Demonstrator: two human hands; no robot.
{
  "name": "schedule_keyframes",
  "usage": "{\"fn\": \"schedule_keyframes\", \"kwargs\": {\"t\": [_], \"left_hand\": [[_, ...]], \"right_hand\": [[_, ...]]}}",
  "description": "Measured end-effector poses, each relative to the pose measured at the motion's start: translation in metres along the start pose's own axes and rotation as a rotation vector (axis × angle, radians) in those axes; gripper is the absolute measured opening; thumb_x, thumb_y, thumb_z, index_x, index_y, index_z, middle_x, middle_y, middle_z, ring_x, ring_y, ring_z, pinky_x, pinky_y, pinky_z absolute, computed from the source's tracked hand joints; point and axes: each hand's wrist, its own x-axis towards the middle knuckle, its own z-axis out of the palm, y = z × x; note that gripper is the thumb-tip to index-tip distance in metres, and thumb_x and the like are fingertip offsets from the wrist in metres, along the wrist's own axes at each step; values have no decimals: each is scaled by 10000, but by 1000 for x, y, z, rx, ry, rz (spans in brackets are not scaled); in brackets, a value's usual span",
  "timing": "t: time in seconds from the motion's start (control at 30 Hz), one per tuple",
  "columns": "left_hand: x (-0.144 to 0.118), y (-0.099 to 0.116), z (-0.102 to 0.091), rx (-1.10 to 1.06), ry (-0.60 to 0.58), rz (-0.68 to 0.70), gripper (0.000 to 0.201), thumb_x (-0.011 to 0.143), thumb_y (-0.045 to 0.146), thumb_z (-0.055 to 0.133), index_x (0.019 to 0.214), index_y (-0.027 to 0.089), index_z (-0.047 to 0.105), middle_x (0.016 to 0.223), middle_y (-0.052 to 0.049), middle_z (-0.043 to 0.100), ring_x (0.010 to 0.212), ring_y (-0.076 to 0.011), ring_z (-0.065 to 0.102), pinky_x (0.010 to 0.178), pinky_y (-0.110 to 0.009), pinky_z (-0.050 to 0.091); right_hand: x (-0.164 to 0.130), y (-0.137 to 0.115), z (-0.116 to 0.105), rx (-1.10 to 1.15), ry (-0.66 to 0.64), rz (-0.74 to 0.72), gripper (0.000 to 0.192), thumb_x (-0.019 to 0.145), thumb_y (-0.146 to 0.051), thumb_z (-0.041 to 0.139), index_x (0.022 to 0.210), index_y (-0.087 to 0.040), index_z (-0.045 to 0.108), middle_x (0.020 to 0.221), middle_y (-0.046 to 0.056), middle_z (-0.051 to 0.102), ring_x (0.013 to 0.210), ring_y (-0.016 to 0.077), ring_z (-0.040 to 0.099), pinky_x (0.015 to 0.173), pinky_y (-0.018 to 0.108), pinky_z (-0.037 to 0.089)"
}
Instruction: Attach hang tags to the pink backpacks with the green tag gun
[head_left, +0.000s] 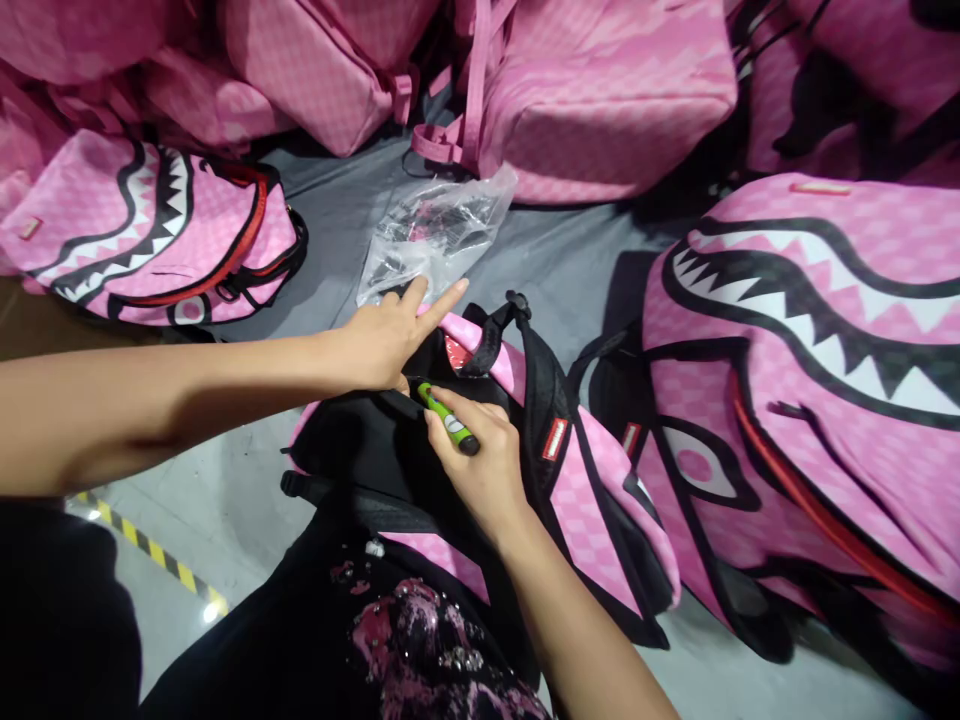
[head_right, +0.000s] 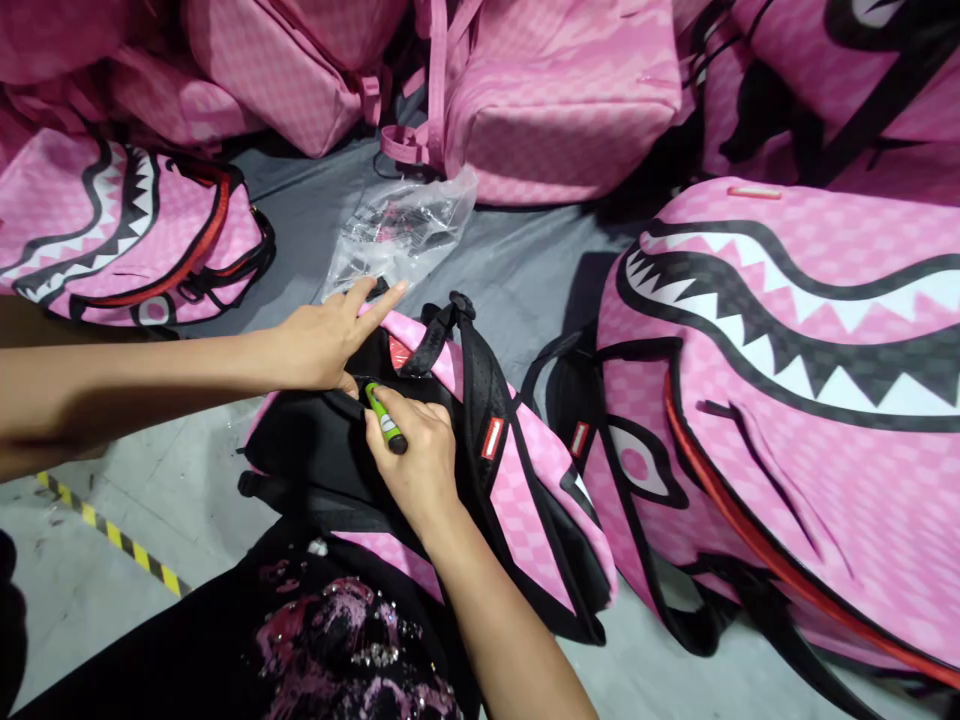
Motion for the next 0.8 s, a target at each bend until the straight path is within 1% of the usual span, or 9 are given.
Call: {"fn": "schedule_keyframes", "kwargs": {"t": [0.07, 0.13, 0.2, 0.3, 0.4, 0.5, 0.6, 0.7, 0.8], "left_hand": [[2, 2, 0, 46, -7, -18, 1301, 685, 333, 809, 1575, 226, -133, 1564, -264, 233, 1204, -386, 539, 895, -426, 517], [3, 4, -2, 63, -37, -22, 1223, 723, 272, 758, 1580, 192, -111, 1534, -270, 276, 1181, -366, 559, 888, -407, 517], [4, 5, -7, 54, -87, -21, 1164, 742, 221, 709, 1582, 175, -95, 1541, -271, 258, 1211, -356, 550, 905, -395, 511], [5, 4, -14, 18, -159, -7, 1125, 737, 178, 668, 1582, 171, -75, 1565, -267, 218, 1257, -341, 532, 929, -385, 500], [7, 2, -18, -10, -190, 23, 1076, 739, 152, 630, 1581, 169, -40, 1558, -256, 239, 1252, -312, 544, 918, -354, 500], [10, -2, -14, -10, -166, 31, 1001, 770, 159, 595, 1579, 162, 5, 1500, -242, 331, 1179, -295, 590, 871, -340, 511], [11, -7, -6, -6, -88, 70, 947, 793, 198, 584, 1573, 160, 50, 1402, -211, 431, 1080, -290, 628, 824, -345, 518], [12, -11, -1, -33, -39, 96, 944, 788, 231, 586, 1573, 189, 62, 1368, -190, 453, 1056, -282, 626, 814, -343, 514], [12, -13, -1, -53, -45, 98, 957, 776, 235, 592, 1575, 215, 66, 1366, -181, 454, 1031, -272, 624, 820, -350, 511]], "right_hand": [[0, 2, 0, 1, -9, 9, 215, 890, -228, 626, 1081, -215, 724, 1035, 56, 775, 842, 204, 731, 829, 371, 522], [0, 2, -3, -2, -20, 18, 225, 892, -237, 616, 1089, -219, 725, 1026, 58, 775, 832, 206, 729, 836, 379, 527], [-2, 1, -7, -5, -31, 18, 238, 897, -247, 606, 1103, -222, 722, 1025, 59, 774, 825, 206, 726, 845, 386, 531], [-4, 1, -12, 5, -38, 12, 237, 904, -243, 602, 1108, -222, 719, 1036, 56, 772, 849, 204, 723, 845, 380, 536], [-4, 2, -15, 11, -43, 5, 225, 900, -224, 614, 1100, -218, 718, 1035, 47, 772, 862, 202, 721, 822, 368, 541], [-1, 3, -11, 5, -41, 0, 227, 893, -214, 625, 1100, -212, 717, 1024, 47, 775, 828, 199, 721, 803, 371, 537], [3, 4, -5, -25, -30, -2, 229, 900, -226, 618, 1108, -218, 713, 1016, 50, 776, 806, 195, 720, 789, 375, 521], [4, 2, -1, -79, -24, -23, 219, 908, -230, 609, 1101, -211, 711, 1006, 55, 777, 819, 201, 722, 798, 380, 502], [4, 0, 0, -121, 8, -22, 202, 916, -238, 598, 1080, -211, 712, 1001, 60, 775, 855, 211, 722, 830, 398, 488]]}}
